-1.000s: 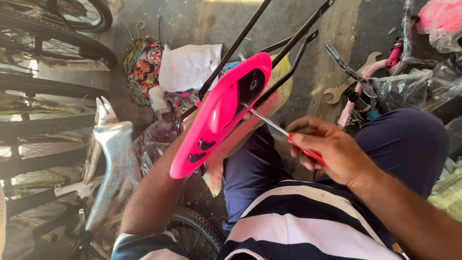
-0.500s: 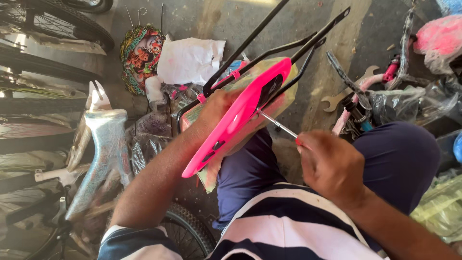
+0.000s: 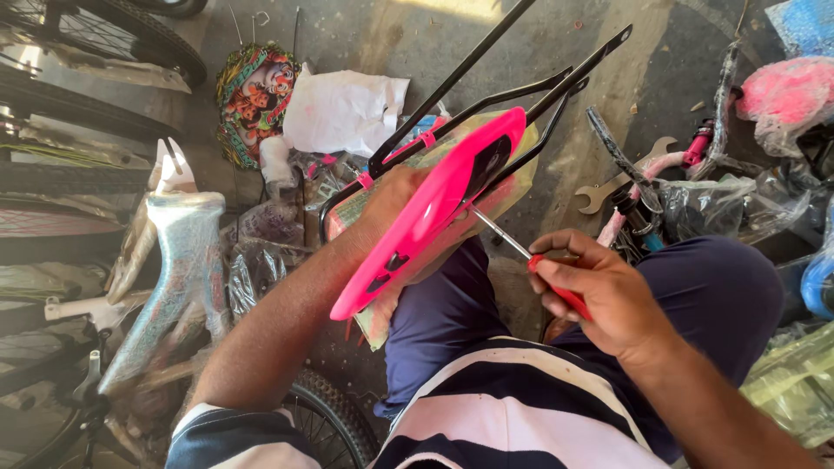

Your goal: The person assembles a pink plastic pedal onto a black metal frame using a screwdriver. They align the pedal, insert screws, and tighten them to secure the pedal to the frame.

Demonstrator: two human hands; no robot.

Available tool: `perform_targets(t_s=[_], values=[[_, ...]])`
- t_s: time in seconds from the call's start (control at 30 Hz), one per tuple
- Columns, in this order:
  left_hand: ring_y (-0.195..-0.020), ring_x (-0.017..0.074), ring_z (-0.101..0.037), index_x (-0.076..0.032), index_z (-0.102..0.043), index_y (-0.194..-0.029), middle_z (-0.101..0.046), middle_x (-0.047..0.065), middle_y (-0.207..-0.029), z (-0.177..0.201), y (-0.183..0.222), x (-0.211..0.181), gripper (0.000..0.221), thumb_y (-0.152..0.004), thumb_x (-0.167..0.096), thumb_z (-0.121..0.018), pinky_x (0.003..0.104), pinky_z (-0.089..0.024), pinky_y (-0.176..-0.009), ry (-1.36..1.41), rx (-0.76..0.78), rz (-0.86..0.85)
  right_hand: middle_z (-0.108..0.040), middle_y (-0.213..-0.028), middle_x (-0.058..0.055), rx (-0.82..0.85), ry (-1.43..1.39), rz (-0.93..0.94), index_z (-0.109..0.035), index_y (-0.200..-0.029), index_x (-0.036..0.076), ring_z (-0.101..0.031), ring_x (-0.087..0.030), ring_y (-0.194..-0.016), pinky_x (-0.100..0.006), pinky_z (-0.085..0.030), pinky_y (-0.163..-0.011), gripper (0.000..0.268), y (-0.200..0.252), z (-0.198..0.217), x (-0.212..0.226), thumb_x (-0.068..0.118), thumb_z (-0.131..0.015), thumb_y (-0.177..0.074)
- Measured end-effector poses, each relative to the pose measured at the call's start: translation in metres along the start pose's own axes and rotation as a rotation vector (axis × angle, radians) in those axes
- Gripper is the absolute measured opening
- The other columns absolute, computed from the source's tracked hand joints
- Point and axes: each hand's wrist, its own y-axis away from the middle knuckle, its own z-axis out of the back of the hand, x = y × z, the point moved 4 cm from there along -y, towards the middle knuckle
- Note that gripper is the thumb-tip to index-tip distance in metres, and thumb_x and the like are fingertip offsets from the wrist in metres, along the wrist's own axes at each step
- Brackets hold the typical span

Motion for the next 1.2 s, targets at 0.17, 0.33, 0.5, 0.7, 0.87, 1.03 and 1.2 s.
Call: perform_targets(t_s=[0.17, 0.33, 0.5, 0.7, 0.87, 1.03, 1.2], values=[[-0.074, 0.0244, -0.072, -0.009, -0.069, -0.099, -0.070, 0.010, -0.082, 0.004, -0.001, -0.009, 0.026, -0.085, -0.029, -0.077, 0.037, -0.055, -0.067, 0.084, -0.048, -0.181, -0.071, -0.097, -0.010, -0.362, 1.247, 1.085, -0.064, -0.115, 0.009, -0.068, -0.026, -0.085, -0.037, -0.054, -0.075, 0.019, 0.027, -0.020, 0.040, 0.013, -0.070, -0.098], [-0.069, 0.0217, -0.066, -0.009, -0.068, -0.097, -0.067, 0.009, -0.080, -0.002, 0.000, -0.004, 0.021, -0.086, -0.025, -0.076, 0.035, -0.053, -0.067, 0.064, -0.014, -0.102, -0.071, -0.088, -0.010, -0.027, 0.228, 0.275, -0.069, -0.117, 0.004, -0.062, -0.018, -0.067, -0.029, -0.046, -0.055, 0.025, 0.005, -0.008, 0.021, 0.015, -0.075, -0.095], [-0.065, 0.0217, -0.066, -0.008, -0.067, -0.093, -0.067, 0.009, -0.075, -0.001, -0.001, -0.006, 0.022, -0.085, -0.025, -0.079, 0.035, -0.052, -0.063, 0.081, -0.027, -0.121, -0.072, -0.090, -0.009, -0.206, 1.006, 0.831, -0.065, -0.118, 0.005, -0.069, -0.016, -0.076, -0.028, -0.056, -0.065, 0.032, 0.014, -0.012, 0.034, 0.017, -0.075, -0.089], [-0.066, 0.0215, -0.069, -0.008, -0.065, -0.090, -0.069, 0.010, -0.077, -0.002, -0.001, -0.005, 0.021, -0.085, -0.024, -0.078, 0.035, -0.051, -0.061, 0.046, -0.041, -0.161, -0.067, -0.082, -0.008, -0.130, 0.141, -0.037, -0.070, -0.115, 0.007, -0.056, -0.015, -0.061, -0.028, -0.042, -0.050, 0.029, 0.004, 0.000, 0.006, 0.017, -0.073, -0.089], [-0.063, 0.0227, -0.067, -0.006, -0.066, -0.089, -0.067, 0.011, -0.073, -0.003, 0.000, -0.006, 0.020, -0.085, -0.021, -0.079, 0.035, -0.051, -0.061, 0.043, -0.024, -0.153, -0.068, -0.100, -0.008, -0.339, 1.127, 1.026, -0.062, -0.116, 0.012, -0.067, -0.022, -0.083, -0.031, -0.054, -0.070, 0.019, 0.028, -0.022, 0.039, 0.018, -0.070, -0.100], [-0.066, 0.0175, -0.071, -0.007, -0.066, -0.090, -0.070, 0.008, -0.075, -0.005, 0.001, -0.003, 0.016, -0.086, -0.017, -0.077, 0.033, -0.054, -0.062, 0.134, -0.015, -0.104, -0.071, -0.089, -0.008, -0.044, 0.260, 0.370, -0.067, -0.117, 0.004, -0.063, -0.017, -0.068, -0.028, -0.046, -0.055, 0.023, 0.005, -0.009, 0.015, 0.011, -0.073, -0.096], [-0.068, 0.0212, -0.068, -0.006, -0.069, -0.093, -0.070, 0.010, -0.078, -0.002, -0.004, -0.003, 0.017, -0.084, -0.015, -0.080, 0.034, -0.054, -0.065, 0.042, -0.013, -0.123, -0.070, -0.090, -0.007, -0.175, 0.786, 0.581, -0.066, -0.118, 0.005, -0.066, -0.014, -0.074, -0.028, -0.054, -0.065, 0.026, 0.010, -0.012, 0.022, 0.011, -0.071, -0.093]])
